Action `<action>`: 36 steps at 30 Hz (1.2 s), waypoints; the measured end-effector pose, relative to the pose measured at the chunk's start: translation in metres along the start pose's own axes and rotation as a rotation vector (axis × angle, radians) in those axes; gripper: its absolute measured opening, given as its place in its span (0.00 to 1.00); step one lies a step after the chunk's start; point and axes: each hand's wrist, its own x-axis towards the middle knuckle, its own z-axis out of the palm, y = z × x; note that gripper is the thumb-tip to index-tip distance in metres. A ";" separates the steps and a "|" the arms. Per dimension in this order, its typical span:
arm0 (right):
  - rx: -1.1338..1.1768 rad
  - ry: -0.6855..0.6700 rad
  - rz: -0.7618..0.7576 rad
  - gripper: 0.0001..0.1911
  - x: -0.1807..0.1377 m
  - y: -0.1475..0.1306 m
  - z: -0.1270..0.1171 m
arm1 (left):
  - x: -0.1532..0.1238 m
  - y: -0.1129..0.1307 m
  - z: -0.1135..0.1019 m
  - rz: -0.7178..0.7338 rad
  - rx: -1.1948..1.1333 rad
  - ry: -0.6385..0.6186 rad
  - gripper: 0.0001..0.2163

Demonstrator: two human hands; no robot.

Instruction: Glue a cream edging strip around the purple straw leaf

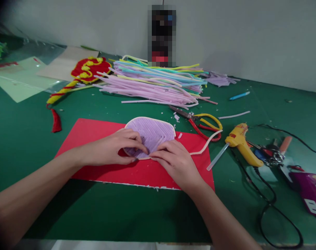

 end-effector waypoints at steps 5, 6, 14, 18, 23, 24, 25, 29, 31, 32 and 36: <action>0.013 -0.001 0.017 0.10 0.000 0.000 0.001 | 0.000 0.000 0.000 0.004 0.009 -0.001 0.14; 0.013 0.001 0.015 0.10 0.000 0.001 0.001 | 0.000 0.000 0.000 0.001 0.010 -0.001 0.14; 0.030 -0.006 0.018 0.10 0.000 0.001 0.001 | 0.000 -0.001 0.000 0.000 0.012 -0.002 0.14; 0.027 0.000 0.010 0.10 0.000 0.001 0.001 | 0.000 -0.001 0.000 -0.002 0.010 -0.004 0.14; 0.026 -0.007 0.017 0.10 0.000 0.001 0.001 | 0.001 -0.001 0.000 -0.004 0.013 -0.013 0.14; 0.026 -0.010 0.018 0.10 -0.001 0.001 0.002 | 0.000 -0.001 0.000 -0.005 0.013 -0.014 0.14; 0.027 -0.012 0.020 0.10 -0.001 0.002 0.002 | 0.000 -0.001 0.000 -0.006 0.012 -0.015 0.14; 0.033 -0.003 0.023 0.10 -0.001 0.001 0.002 | -0.001 0.000 -0.002 -0.012 0.000 -0.014 0.12; 0.036 -0.005 0.019 0.10 0.000 0.001 0.001 | -0.001 0.001 -0.002 -0.022 -0.023 -0.009 0.11; 0.036 -0.008 0.017 0.09 0.000 0.000 0.001 | -0.001 0.001 -0.002 -0.026 -0.040 0.000 0.11; 0.026 -0.005 0.011 0.10 0.001 0.000 0.000 | 0.003 0.000 0.000 -0.022 -0.082 0.076 0.07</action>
